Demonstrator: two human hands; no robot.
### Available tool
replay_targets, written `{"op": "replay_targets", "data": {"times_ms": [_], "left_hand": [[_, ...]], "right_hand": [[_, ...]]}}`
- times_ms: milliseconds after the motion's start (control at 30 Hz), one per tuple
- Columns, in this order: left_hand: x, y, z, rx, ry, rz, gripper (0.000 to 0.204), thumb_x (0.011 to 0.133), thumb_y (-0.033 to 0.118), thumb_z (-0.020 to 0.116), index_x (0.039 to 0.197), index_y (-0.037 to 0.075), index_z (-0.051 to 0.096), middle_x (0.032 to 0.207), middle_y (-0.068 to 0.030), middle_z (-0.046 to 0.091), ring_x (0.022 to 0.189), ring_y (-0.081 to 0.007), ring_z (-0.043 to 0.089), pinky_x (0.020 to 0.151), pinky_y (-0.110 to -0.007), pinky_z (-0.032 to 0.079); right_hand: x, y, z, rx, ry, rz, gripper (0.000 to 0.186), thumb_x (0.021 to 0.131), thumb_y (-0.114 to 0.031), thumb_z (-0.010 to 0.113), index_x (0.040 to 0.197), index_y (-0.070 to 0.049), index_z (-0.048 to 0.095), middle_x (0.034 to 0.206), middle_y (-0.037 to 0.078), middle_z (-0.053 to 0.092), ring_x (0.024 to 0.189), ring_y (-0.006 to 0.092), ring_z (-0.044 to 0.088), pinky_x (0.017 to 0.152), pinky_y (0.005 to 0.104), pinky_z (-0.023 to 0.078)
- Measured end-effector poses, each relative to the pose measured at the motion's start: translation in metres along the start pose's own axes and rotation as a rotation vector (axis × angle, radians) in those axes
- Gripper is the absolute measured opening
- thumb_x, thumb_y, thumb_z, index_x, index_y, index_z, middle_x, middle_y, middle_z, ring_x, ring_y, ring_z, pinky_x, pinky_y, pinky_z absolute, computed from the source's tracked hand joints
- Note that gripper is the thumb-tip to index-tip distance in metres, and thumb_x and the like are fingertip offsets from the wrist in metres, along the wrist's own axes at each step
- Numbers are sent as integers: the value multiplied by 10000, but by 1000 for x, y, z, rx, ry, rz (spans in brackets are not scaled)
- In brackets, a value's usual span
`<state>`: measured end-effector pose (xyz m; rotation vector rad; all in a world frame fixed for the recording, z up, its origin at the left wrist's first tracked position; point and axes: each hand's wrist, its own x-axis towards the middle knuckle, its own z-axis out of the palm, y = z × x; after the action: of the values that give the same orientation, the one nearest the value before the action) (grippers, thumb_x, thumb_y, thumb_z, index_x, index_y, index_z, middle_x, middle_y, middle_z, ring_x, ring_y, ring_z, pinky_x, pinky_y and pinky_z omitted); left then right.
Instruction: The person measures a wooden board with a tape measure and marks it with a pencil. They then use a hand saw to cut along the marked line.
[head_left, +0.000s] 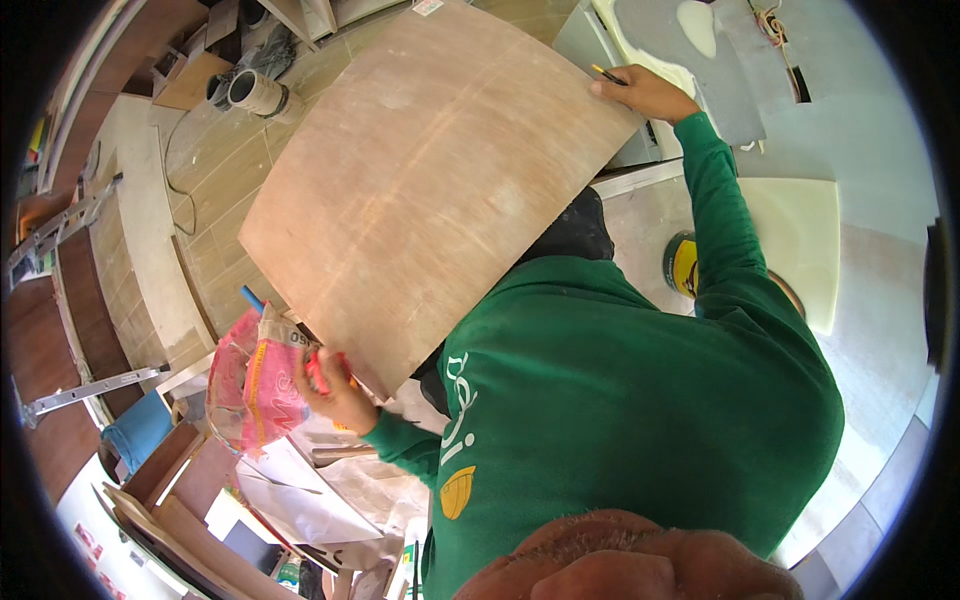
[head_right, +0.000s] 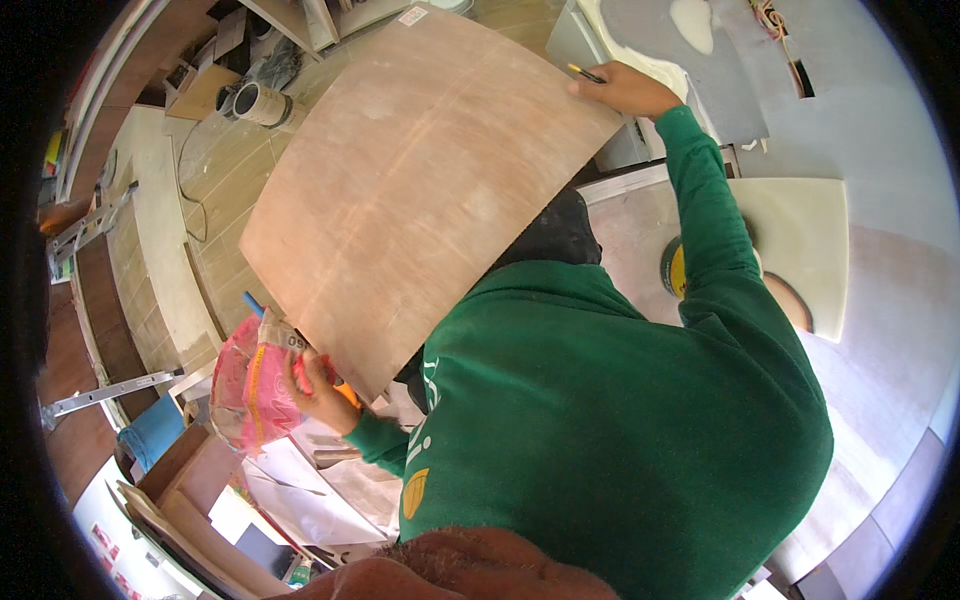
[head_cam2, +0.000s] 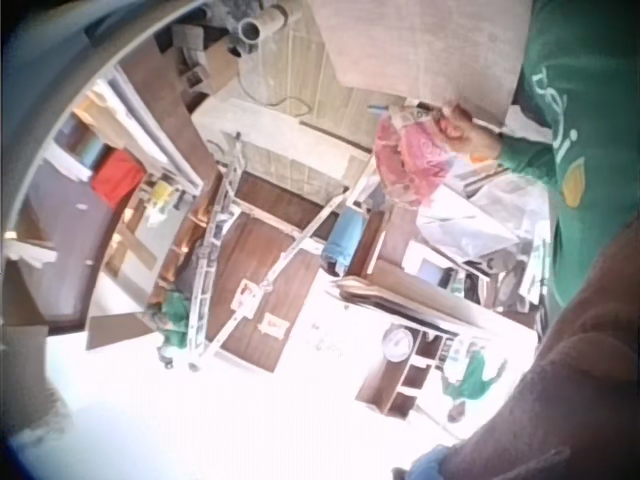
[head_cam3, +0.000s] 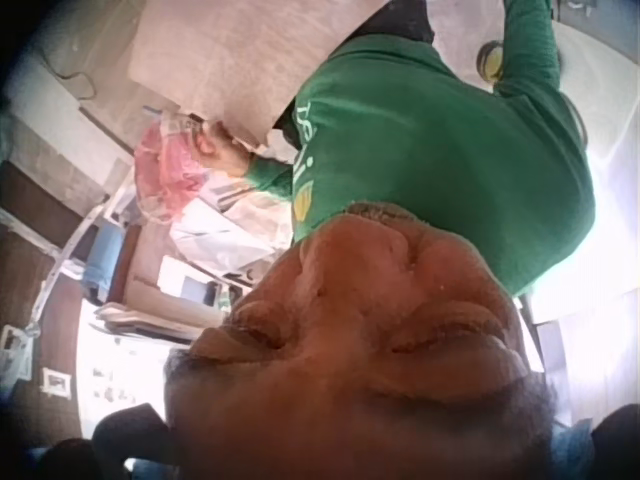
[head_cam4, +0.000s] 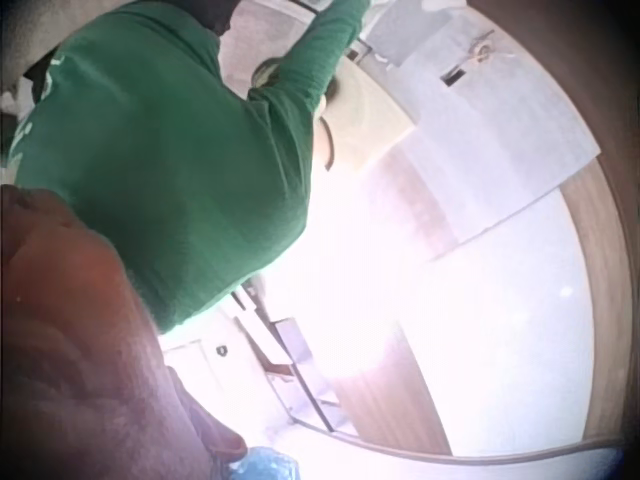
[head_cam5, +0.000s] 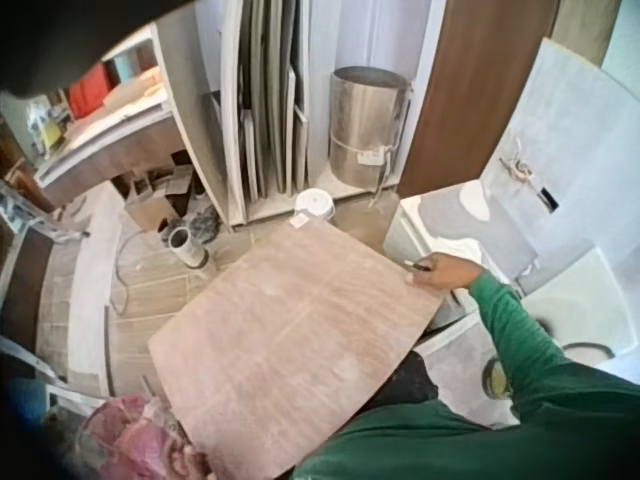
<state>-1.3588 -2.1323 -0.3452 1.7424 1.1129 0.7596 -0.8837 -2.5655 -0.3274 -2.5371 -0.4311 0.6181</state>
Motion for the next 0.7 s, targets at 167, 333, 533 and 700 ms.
{"op": "replay_targets", "data": {"times_ms": [167,333,533,700], "left_hand": [[18,-31,-55,-406,-151,-363,528,1084,252,764,1517,2,594,1122,-38,698,990,-148,669,929,-348,599],[96,-44,-67,-455,-309,-250,496,1097,355,730,1420,-3,612,1091,-59,711,985,-144,682,936,-313,571],[182,-27,-64,-390,-530,-258,295,1089,357,733,1098,68,676,989,-46,698,901,-147,665,846,-309,546],[199,-33,-62,-348,-525,-185,382,1068,360,757,1237,25,684,1047,-69,728,937,-162,685,904,-310,558]], "right_hand": [[7,11,1,230,-232,89,657,1008,-549,784,1328,22,738,940,21,738,836,118,668,714,309,551],[33,-23,-4,549,-209,-90,458,1015,-452,777,1116,-10,712,768,-20,620,588,79,519,475,279,389],[46,-70,-17,654,-309,-44,325,1016,-377,767,951,-73,673,677,-35,542,469,59,419,399,251,292],[68,-64,-15,706,-324,-24,342,1023,-401,760,944,-81,668,707,-33,530,468,90,430,395,264,302]]}}
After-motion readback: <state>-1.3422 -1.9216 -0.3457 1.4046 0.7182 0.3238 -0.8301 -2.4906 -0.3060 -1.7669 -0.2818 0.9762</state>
